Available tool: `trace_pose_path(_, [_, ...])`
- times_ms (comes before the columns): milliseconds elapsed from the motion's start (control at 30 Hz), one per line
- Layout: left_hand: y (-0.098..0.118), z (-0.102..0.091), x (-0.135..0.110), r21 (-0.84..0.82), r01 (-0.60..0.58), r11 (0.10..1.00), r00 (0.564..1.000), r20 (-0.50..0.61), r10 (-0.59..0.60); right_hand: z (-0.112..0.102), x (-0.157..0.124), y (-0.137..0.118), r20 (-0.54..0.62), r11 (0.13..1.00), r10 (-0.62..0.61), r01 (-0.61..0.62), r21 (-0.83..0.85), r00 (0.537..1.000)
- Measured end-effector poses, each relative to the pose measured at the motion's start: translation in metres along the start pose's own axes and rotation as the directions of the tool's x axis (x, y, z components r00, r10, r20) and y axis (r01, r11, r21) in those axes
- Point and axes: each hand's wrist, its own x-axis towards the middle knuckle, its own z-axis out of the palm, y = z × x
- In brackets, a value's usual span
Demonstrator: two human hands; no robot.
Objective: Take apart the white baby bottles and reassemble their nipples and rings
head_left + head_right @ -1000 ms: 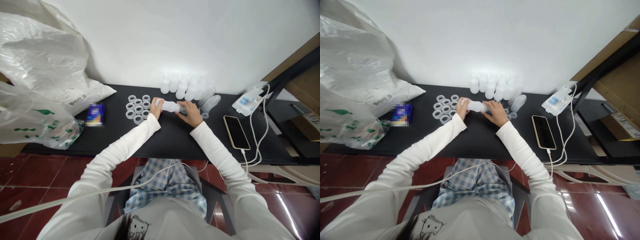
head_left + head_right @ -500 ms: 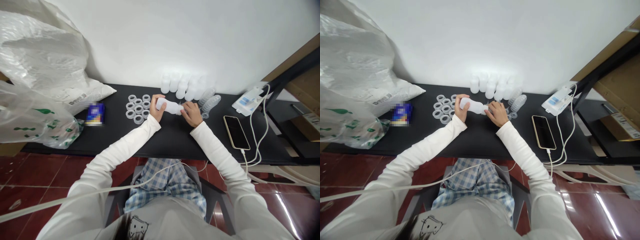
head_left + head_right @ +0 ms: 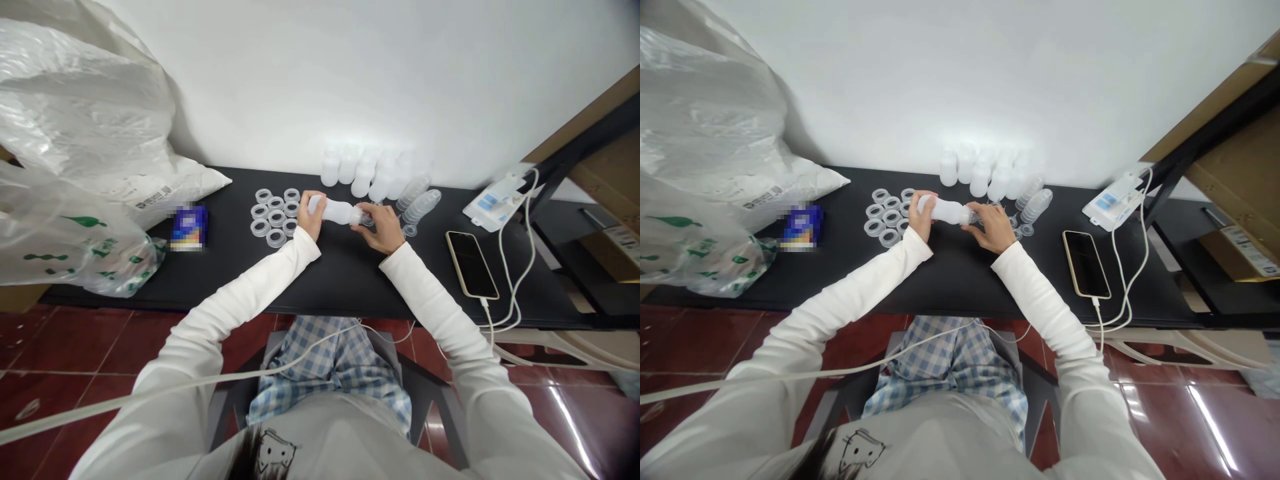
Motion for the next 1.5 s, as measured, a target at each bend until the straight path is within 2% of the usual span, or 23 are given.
trace_pose_path(200, [0.006,0.000,-0.006,0.062,-0.152,0.986,0.988,0.028,0.151,-0.002,-0.002,-0.001,-0.070,0.999,-0.017,0.014,-0.038,0.997])
trace_pose_path(367, [0.011,-0.002,-0.008,0.115,-0.278,0.954,0.961,0.038,0.276,-0.001,-0.002,0.001,-0.058,1.000,-0.023,0.022,-0.016,0.998])
trace_pose_path(567, [0.013,-0.001,-0.009,0.121,-0.307,0.944,0.951,-0.002,0.310,-0.012,0.000,-0.001,-0.044,0.998,-0.037,0.035,-0.052,0.998])
trace_pose_path(633, [0.012,0.000,-0.008,0.104,-0.305,0.947,0.951,-0.024,0.309,-0.021,0.001,0.003,-0.103,0.996,-0.001,-0.009,-0.093,0.995])
trace_pose_path(667, [0.011,-0.001,-0.007,0.095,-0.300,0.949,0.952,-0.033,0.304,-0.025,0.002,0.007,-0.172,0.991,0.046,-0.067,-0.118,0.984])
trace_pose_path(700, [0.010,-0.001,-0.006,0.087,-0.288,0.954,0.955,-0.040,0.293,-0.029,0.002,0.012,-0.261,0.979,0.111,-0.152,-0.139,0.959])
trace_pose_path(767, [0.007,-0.002,-0.004,0.074,-0.242,0.967,0.968,-0.054,0.246,-0.035,0.002,0.025,-0.441,0.925,0.256,-0.351,-0.148,0.860])
trace_pose_path(833, [0.005,-0.003,-0.003,0.062,-0.182,0.981,0.980,-0.066,0.186,-0.038,0.001,0.038,-0.543,0.851,0.365,-0.507,-0.134,0.756])
trace_pose_path(867, [0.004,-0.003,-0.002,0.056,-0.159,0.986,0.984,-0.073,0.163,-0.038,0.001,0.044,-0.563,0.817,0.405,-0.562,-0.132,0.721])
trace_pose_path(933, [0.004,-0.003,-0.001,0.051,-0.136,0.989,0.986,-0.092,0.140,-0.038,0.000,0.052,-0.565,0.760,0.461,-0.633,-0.145,0.684])
trace_pose_path(1067, [0.006,-0.003,0.000,0.049,-0.117,0.992,0.984,-0.133,0.122,-0.044,0.001,0.047,-0.560,0.714,0.510,-0.684,-0.147,0.653])
trace_pose_path(1167, [0.008,-0.002,0.000,0.028,-0.107,0.994,0.983,-0.148,0.110,-0.048,0.003,0.031,-0.618,0.814,0.429,-0.579,-0.052,0.659])
trace_pose_path(1233, [0.008,-0.002,-0.001,0.010,-0.107,0.994,0.982,-0.155,0.107,-0.045,0.004,0.020,-0.665,0.909,0.319,-0.416,0.013,0.675])
trace_pose_path(1300, [0.007,-0.001,-0.001,0.000,-0.112,0.994,0.981,-0.157,0.111,-0.036,0.004,0.013,-0.685,0.969,0.204,-0.245,0.038,0.699])
trace_pose_path(1400, [0.005,0.000,-0.001,-0.014,-0.135,0.991,0.980,-0.151,0.131,-0.017,0.003,0.006,-0.642,0.997,0.074,-0.064,0.039,0.763])
trace_pose_path(1500, [0.004,0.001,-0.002,-0.035,-0.144,0.989,0.982,-0.130,0.138,0.000,0.002,0.002,-0.567,0.998,0.007,0.030,0.055,0.824])
